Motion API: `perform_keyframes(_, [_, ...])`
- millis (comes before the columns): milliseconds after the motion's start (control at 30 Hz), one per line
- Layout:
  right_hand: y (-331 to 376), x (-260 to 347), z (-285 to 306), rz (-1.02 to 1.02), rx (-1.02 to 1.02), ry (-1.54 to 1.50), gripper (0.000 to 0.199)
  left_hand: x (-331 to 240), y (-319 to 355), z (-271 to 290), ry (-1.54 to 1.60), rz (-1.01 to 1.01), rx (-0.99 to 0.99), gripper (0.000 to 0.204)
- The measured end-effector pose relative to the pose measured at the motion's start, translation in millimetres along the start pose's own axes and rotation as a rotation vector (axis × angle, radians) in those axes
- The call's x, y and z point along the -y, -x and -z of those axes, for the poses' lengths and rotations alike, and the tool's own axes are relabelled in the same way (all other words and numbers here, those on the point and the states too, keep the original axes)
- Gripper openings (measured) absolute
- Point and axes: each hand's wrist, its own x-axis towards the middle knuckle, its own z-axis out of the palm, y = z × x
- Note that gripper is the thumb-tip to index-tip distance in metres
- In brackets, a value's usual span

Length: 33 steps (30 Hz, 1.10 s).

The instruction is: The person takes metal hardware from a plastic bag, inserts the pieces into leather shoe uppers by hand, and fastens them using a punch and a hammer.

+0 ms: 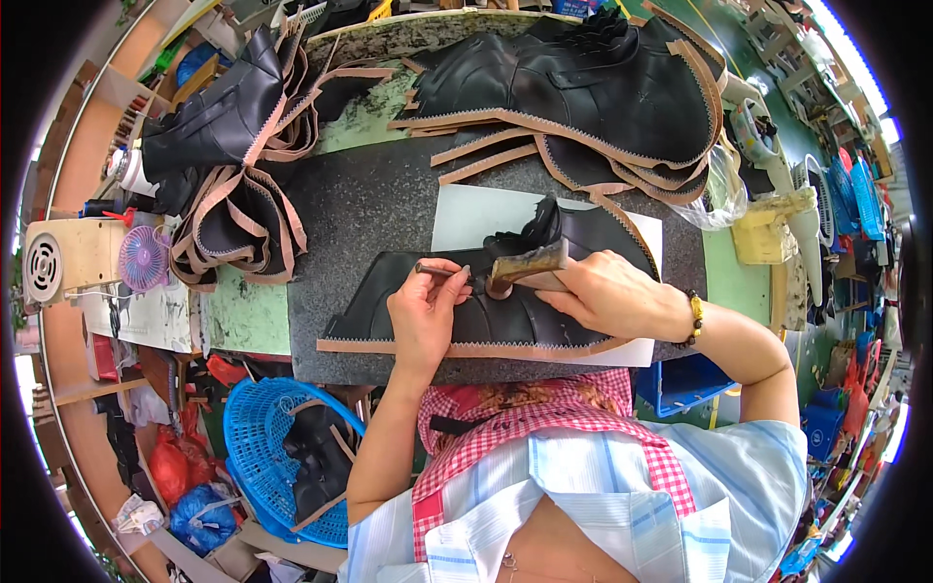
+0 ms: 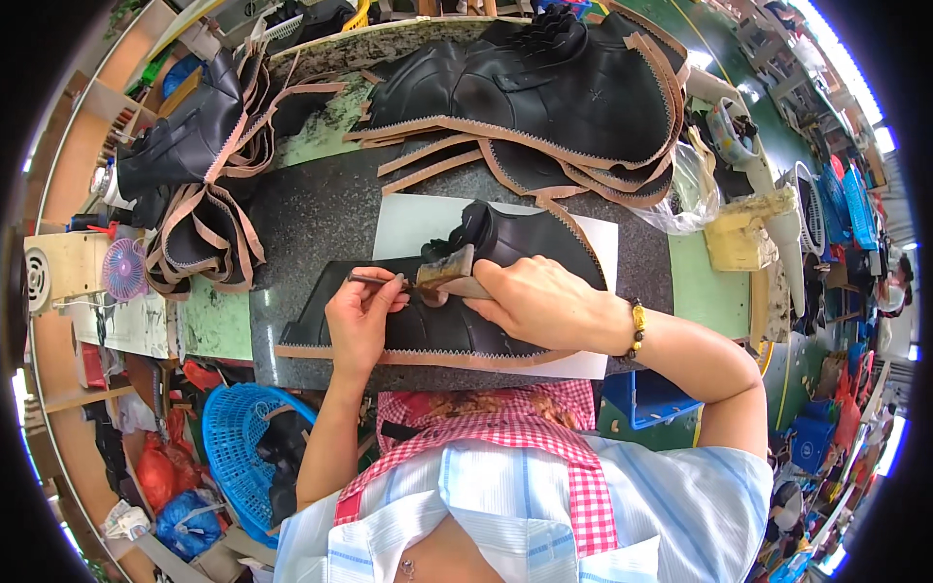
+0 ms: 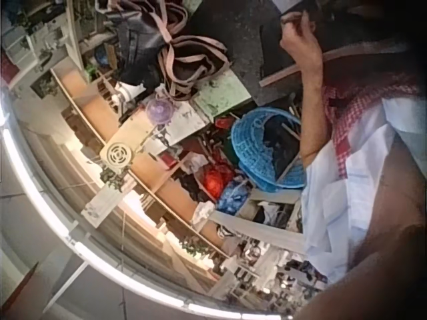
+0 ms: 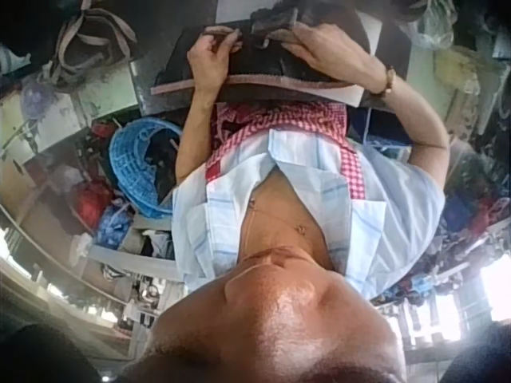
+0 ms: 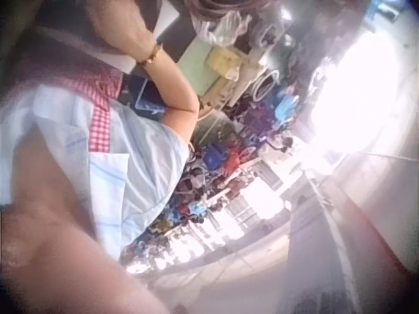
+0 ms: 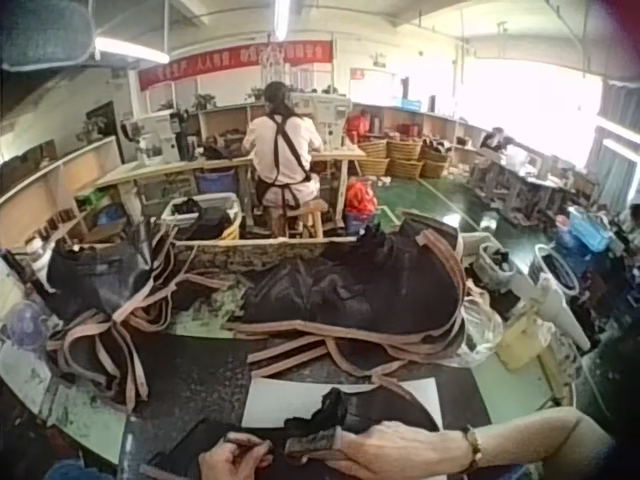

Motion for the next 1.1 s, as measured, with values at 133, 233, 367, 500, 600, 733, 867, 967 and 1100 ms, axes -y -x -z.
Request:
perform_keyframes(133, [-6, 1, 25, 0.100, -0.123, -0.085, 0.027, 1, -3, -5, -0.018, -0.008, -0.004, 0.005])
perform_keyframes(233, [-8, 45, 66, 0.357, -0.470, -0.027, 0.021, -1, 3, -1, -0.286, -0.215, -0.003, 0.003])
perform_keyframes(367, [-7, 26, 37, 0.217, -0.149, 0.043, 0.026, -2, 1, -8, -0.710, -0.591, 0.004, 0.005])
perform_keyframes(500, [17, -4, 25, 0.011, -0.112, 0.020, 0.024, 2, 0, -5, -0.052, -0.043, 0.007, 0.008])
perform_keyframes(600, [19, -10, 10, 0.009, -0.094, 0.011, 0.027, -2, 1, -6, 0.050, -0.048, 0.067, 0.008])
perform_keyframes(733, [17, -13, 7, -0.013, -0.084, 0.022, 0.028, -9, -4, -16, -0.014, -0.005, 0.119, 0.010])
perform_keyframes(867, [15, -10, 9, -0.033, -0.046, 0.043, 0.028, 1, -4, -18, 0.047, 0.027, 0.059, 0.007])
perform_keyframes(967, [15, -13, 8, -0.035, -0.050, 0.017, 0.028, 0, -6, -17, 0.007, 0.011, 0.073, 0.007])
perform_keyframes(1100, [16, -13, 10, -0.049, -0.048, 0.017, 0.027, 0, -6, -20, -0.045, -0.021, 0.083, 0.005])
